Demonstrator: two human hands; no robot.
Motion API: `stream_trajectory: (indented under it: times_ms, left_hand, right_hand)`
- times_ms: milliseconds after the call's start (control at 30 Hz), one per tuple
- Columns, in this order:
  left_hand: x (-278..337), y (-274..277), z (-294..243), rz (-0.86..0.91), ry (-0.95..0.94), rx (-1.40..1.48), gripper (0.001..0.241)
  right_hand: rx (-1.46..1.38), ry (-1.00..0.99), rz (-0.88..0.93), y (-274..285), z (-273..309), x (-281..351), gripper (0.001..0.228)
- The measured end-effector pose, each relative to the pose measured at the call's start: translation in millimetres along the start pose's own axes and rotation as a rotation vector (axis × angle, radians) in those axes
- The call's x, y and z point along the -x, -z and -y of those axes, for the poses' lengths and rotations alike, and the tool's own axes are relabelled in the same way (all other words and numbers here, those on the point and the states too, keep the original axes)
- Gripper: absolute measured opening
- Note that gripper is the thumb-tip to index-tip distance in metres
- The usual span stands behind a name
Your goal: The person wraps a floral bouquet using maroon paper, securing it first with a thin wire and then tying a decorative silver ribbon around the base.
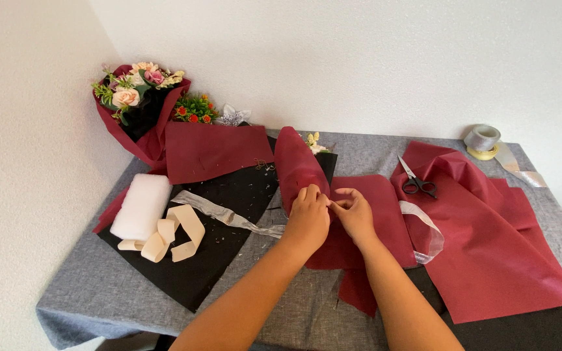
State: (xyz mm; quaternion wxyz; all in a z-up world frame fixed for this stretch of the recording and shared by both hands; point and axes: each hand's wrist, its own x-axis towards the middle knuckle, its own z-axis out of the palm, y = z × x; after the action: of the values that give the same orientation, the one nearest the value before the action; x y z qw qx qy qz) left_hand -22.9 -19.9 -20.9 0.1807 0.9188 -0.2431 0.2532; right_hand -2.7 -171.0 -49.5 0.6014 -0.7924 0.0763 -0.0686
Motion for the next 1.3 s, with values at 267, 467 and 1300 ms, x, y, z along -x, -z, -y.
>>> stream_trajectory:
  times_ms: [267, 467, 1300]
  left_hand:
    - [6, 14, -9, 0.112, -0.072, -0.099, 0.018]
    - [4, 25, -10, 0.262, -0.044, 0.035, 0.036]
    - [9, 3, 23, -0.133, 0.074, 0.919, 0.111]
  right_hand:
    - [0.344, 0.144, -0.126, 31, 20, 4, 0.03]
    - [0.561, 0.247, -0.128, 53, 55, 15, 0.014]
    - [0.358, 0.723, 0.265, -1, 79, 55, 0.036]
